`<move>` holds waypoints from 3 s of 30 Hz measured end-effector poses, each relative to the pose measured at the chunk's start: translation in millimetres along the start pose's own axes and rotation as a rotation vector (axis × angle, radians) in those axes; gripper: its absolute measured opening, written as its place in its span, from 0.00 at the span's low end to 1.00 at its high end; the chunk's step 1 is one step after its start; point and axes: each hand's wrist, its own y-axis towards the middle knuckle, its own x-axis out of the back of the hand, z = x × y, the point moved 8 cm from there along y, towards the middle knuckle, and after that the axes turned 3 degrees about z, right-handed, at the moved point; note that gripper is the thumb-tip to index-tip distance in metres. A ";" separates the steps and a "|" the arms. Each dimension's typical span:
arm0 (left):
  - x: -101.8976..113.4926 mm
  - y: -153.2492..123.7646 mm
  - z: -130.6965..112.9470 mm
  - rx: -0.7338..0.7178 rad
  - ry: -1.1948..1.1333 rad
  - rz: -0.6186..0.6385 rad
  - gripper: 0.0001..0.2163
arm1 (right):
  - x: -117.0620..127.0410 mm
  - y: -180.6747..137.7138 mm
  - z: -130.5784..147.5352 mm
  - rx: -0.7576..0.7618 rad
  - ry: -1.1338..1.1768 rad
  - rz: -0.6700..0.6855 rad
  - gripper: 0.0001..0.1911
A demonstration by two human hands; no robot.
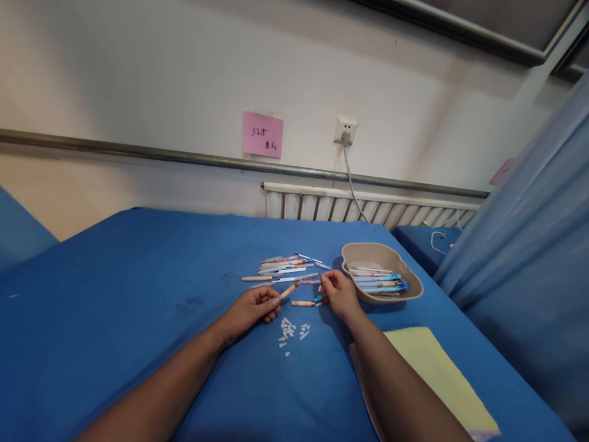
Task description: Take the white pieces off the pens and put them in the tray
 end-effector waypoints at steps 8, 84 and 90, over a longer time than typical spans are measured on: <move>-3.4 -0.9 -2.7 0.004 0.032 0.001 0.17 | -20.2 -11.9 16.1 -0.098 0.621 0.092 0.17; -21.1 -3.7 -7.9 0.015 0.056 0.057 0.16 | -30.0 -18.0 25.1 0.051 0.426 0.119 0.15; -17.7 -2.8 -2.5 0.026 0.015 0.019 0.16 | -28.6 -17.8 26.7 0.041 0.400 0.103 0.14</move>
